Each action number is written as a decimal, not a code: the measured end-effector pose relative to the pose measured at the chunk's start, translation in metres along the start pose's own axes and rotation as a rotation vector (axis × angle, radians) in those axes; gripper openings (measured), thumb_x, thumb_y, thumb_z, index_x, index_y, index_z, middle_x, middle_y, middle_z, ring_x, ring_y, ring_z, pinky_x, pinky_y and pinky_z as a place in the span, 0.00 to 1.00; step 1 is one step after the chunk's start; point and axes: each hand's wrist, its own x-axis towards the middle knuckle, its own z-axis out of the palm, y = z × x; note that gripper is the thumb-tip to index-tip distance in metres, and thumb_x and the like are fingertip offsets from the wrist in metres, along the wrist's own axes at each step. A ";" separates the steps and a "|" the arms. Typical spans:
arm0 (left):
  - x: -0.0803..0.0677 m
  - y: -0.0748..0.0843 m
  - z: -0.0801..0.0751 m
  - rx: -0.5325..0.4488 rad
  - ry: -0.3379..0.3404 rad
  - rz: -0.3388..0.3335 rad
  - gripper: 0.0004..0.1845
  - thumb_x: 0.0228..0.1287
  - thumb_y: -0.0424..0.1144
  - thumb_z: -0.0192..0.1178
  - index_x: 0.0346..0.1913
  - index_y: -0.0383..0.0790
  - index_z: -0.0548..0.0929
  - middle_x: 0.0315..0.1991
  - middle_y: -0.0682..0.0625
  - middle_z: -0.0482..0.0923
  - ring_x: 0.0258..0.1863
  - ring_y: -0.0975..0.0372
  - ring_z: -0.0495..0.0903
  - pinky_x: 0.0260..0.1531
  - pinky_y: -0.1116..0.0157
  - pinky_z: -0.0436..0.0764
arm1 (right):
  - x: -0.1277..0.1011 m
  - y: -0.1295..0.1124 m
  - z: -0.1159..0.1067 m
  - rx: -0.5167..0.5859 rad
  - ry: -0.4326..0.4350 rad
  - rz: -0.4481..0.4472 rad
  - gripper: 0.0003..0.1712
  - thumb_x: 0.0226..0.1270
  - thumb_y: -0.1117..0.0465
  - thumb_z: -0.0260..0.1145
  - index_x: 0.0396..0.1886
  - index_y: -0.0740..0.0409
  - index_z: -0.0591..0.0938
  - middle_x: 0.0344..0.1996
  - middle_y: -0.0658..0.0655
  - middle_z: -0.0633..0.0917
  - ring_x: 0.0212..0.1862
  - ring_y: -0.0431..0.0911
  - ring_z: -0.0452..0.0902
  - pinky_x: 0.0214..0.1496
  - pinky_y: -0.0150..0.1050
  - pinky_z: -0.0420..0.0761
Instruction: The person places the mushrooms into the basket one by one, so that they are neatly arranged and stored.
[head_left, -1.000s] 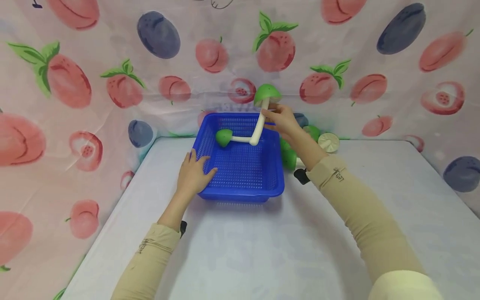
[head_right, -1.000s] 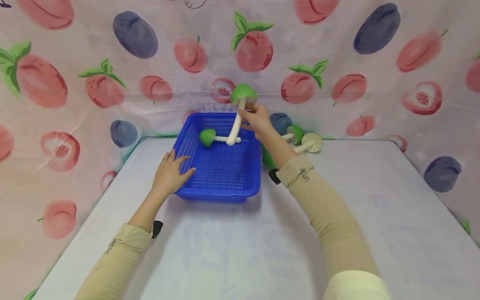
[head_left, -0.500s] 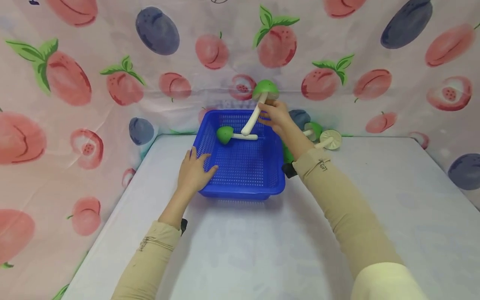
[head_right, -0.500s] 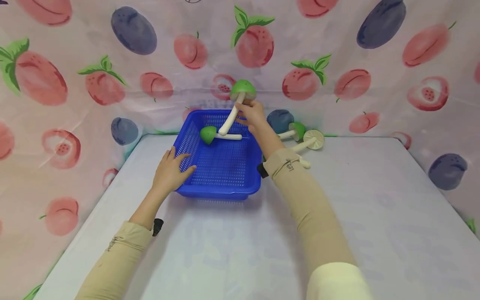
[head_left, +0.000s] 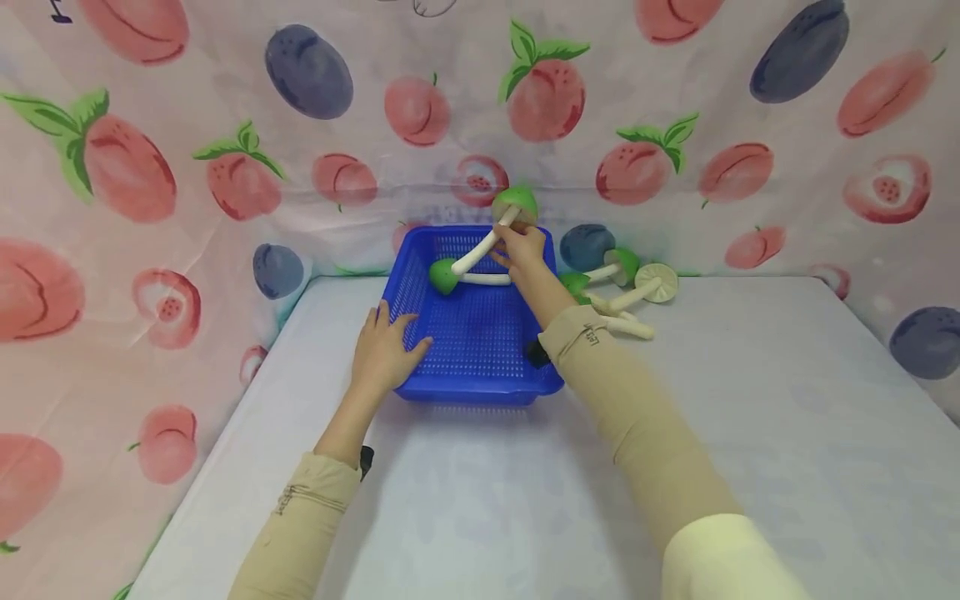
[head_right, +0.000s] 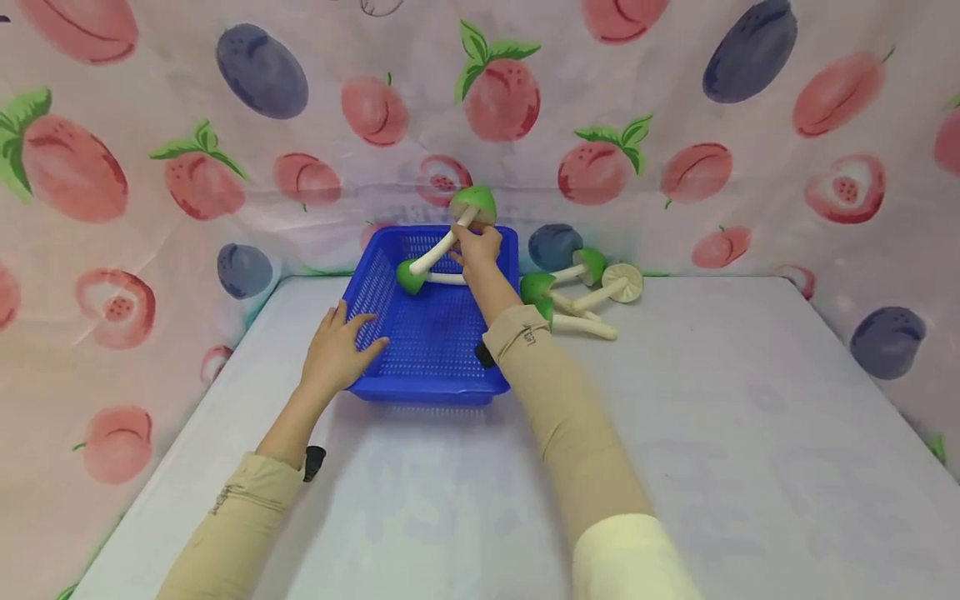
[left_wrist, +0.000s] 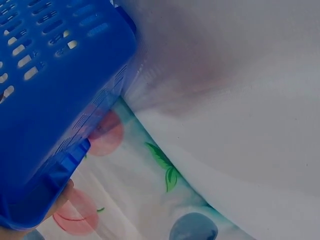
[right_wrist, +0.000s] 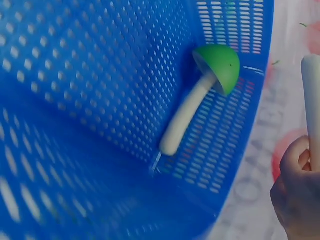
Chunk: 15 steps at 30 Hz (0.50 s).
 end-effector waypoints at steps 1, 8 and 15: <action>0.000 0.000 0.001 -0.001 0.001 0.002 0.30 0.64 0.53 0.55 0.64 0.39 0.71 0.71 0.28 0.48 0.72 0.37 0.47 0.69 0.42 0.53 | 0.015 0.009 -0.001 0.028 0.021 -0.007 0.17 0.63 0.67 0.62 0.52 0.64 0.73 0.41 0.58 0.82 0.37 0.46 0.83 0.51 0.44 0.82; 0.000 0.000 0.005 -0.007 -0.010 0.007 0.30 0.64 0.54 0.54 0.64 0.40 0.71 0.72 0.28 0.48 0.72 0.37 0.47 0.69 0.42 0.54 | 0.134 0.074 -0.015 0.228 0.176 0.004 0.13 0.57 0.69 0.67 0.41 0.56 0.76 0.38 0.56 0.82 0.38 0.50 0.83 0.41 0.45 0.84; -0.001 -0.002 0.003 0.000 0.006 -0.015 0.30 0.64 0.54 0.55 0.64 0.40 0.71 0.72 0.29 0.49 0.72 0.38 0.47 0.69 0.43 0.53 | 0.138 0.102 -0.002 0.266 0.318 0.020 0.21 0.60 0.73 0.63 0.52 0.55 0.75 0.45 0.60 0.82 0.45 0.56 0.82 0.41 0.48 0.84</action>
